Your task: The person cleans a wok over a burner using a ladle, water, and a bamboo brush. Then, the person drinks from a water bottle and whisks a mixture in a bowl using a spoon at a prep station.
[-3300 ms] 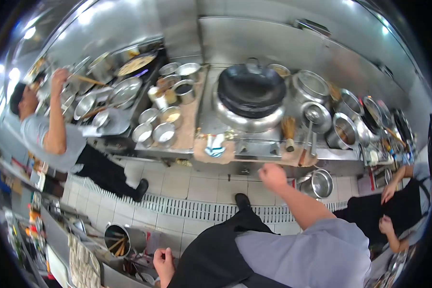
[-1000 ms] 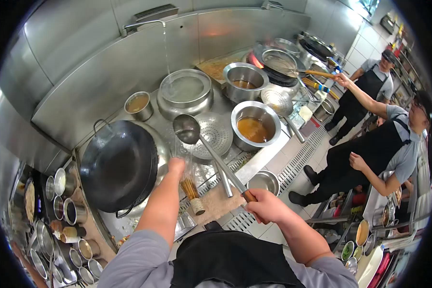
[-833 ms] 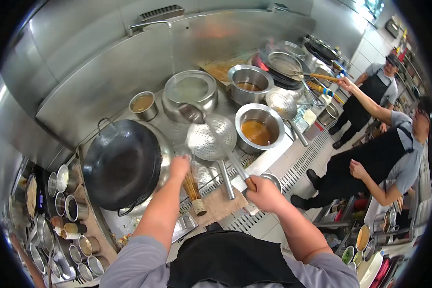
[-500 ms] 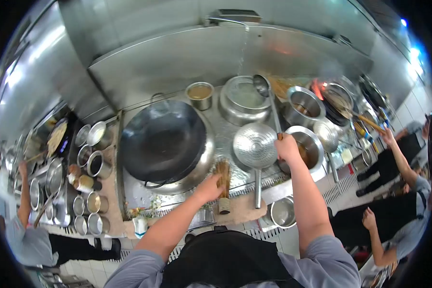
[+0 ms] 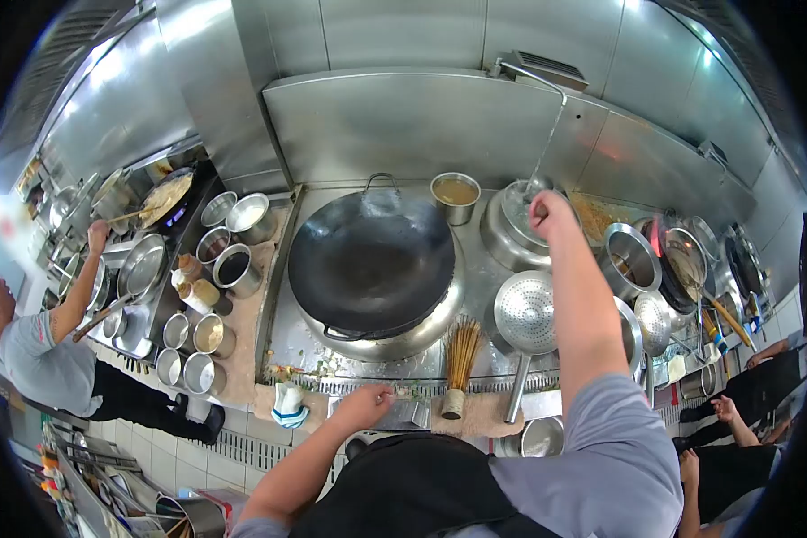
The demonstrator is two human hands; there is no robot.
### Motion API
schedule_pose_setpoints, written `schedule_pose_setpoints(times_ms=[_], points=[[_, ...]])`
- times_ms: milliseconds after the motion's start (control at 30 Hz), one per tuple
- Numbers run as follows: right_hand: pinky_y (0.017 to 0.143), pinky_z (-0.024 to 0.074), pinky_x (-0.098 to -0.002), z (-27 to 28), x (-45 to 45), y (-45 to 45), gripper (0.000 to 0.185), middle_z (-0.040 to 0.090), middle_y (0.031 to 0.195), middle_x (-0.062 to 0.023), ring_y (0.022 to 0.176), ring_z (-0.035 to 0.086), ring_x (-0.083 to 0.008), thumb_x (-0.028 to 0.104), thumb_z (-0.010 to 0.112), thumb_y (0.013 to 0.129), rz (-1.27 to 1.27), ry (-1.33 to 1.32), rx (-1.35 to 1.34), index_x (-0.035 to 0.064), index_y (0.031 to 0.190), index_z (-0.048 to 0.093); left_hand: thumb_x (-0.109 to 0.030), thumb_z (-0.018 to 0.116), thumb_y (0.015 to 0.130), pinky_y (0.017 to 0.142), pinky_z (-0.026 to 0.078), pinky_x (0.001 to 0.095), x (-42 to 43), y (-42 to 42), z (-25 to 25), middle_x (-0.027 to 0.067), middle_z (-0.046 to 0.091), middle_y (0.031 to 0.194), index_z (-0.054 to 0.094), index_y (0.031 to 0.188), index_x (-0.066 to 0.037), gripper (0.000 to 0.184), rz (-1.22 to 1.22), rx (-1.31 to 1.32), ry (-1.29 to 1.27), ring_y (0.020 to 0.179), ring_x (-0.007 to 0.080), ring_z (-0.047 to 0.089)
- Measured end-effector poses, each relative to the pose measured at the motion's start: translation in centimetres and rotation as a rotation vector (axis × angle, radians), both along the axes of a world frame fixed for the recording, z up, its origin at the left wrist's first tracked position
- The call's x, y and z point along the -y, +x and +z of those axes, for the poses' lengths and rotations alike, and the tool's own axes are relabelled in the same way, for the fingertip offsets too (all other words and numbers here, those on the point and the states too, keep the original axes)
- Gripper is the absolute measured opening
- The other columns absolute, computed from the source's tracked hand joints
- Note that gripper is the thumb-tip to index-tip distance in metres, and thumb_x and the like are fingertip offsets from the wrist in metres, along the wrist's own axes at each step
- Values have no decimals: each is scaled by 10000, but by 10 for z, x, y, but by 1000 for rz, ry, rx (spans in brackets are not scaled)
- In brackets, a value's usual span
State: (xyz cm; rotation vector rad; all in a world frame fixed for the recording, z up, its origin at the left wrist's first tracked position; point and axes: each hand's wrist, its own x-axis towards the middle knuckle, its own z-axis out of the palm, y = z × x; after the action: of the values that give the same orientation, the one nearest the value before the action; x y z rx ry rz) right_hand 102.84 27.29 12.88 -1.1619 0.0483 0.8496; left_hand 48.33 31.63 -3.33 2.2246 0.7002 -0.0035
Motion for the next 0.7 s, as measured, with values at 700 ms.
schedule_pose_setpoints(times_ms=[700], points=[[375, 350, -284, -65, 146, -71, 165, 541, 578, -41, 446, 507, -162, 138, 540, 806, 120, -379, 292, -25, 796, 569, -210, 620, 868, 802, 498, 428, -74, 11, 85, 154, 649, 959, 654, 921, -12, 208, 80, 360, 676, 937, 332, 616]])
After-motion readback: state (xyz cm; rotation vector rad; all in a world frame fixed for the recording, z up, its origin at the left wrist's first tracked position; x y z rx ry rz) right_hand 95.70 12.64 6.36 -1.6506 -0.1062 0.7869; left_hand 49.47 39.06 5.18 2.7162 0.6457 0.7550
